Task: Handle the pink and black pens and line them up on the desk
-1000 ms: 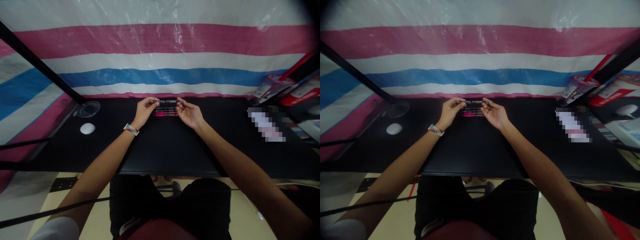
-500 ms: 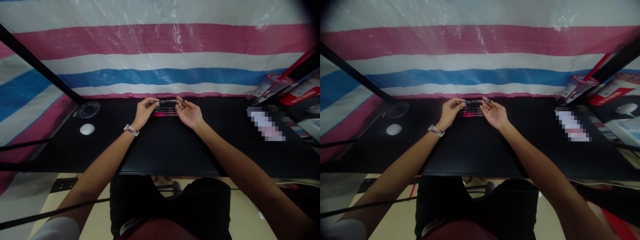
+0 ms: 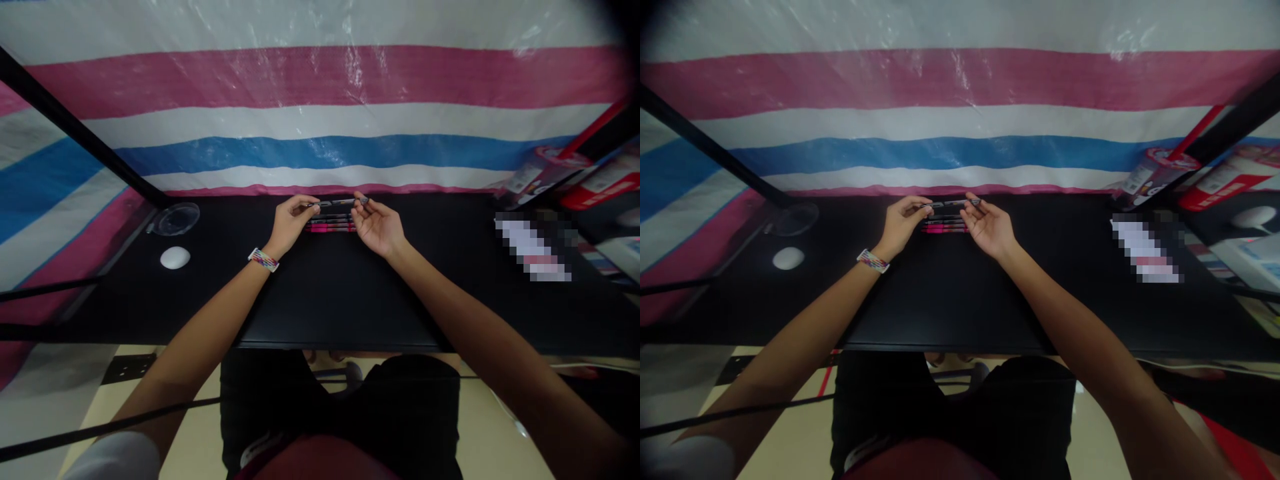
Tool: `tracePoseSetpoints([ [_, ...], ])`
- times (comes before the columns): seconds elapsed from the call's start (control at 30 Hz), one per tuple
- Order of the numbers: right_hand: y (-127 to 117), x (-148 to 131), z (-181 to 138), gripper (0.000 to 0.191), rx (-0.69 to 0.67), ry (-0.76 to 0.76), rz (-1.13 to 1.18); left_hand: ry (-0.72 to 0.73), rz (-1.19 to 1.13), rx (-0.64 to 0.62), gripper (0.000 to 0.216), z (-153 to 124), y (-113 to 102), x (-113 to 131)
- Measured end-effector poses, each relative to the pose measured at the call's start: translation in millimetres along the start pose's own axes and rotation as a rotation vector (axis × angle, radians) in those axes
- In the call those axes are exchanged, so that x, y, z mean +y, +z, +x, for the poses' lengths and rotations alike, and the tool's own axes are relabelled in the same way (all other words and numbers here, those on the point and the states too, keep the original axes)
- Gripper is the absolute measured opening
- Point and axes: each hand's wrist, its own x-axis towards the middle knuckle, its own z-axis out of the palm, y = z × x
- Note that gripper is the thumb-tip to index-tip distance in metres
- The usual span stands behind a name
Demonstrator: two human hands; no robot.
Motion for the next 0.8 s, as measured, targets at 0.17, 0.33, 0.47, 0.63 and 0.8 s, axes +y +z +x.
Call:
tracePoseSetpoints([
  [0.17, 0.9, -2.4, -1.3, 0.031, 0.022, 0.004, -0.056, 0.010, 0.008, -0.010, 0.017, -0.2, -0.6, -1.9],
  [0.33, 1.6, -4.0, -3.3, 0.032, -0.004, 0.025, 0.095, 0.004, -0.005, -0.009, 0.017, -0.2, 0.0, -1.1],
  [0.47, 0.8, -3.7, -2.0, 0.026, 0.021, 0.056, 0.112, -0.002, -0.022, -0.009, 0.017, -0.6, 0.9, 0.6],
  [0.63, 2.5, -5.0, -1.8, 0.026, 0.063, 0.081, 0.074, 0.004, -0.021, -0.002, 0.018, -0.5, 1.3, 0.5],
  [0.8, 5.3, -5.7, -1.3, 0.021, 0.068, 0.128, 0.292, 0.003, -0.009, -0.003, 0.019, 0.0, 1.2, -0.8],
])
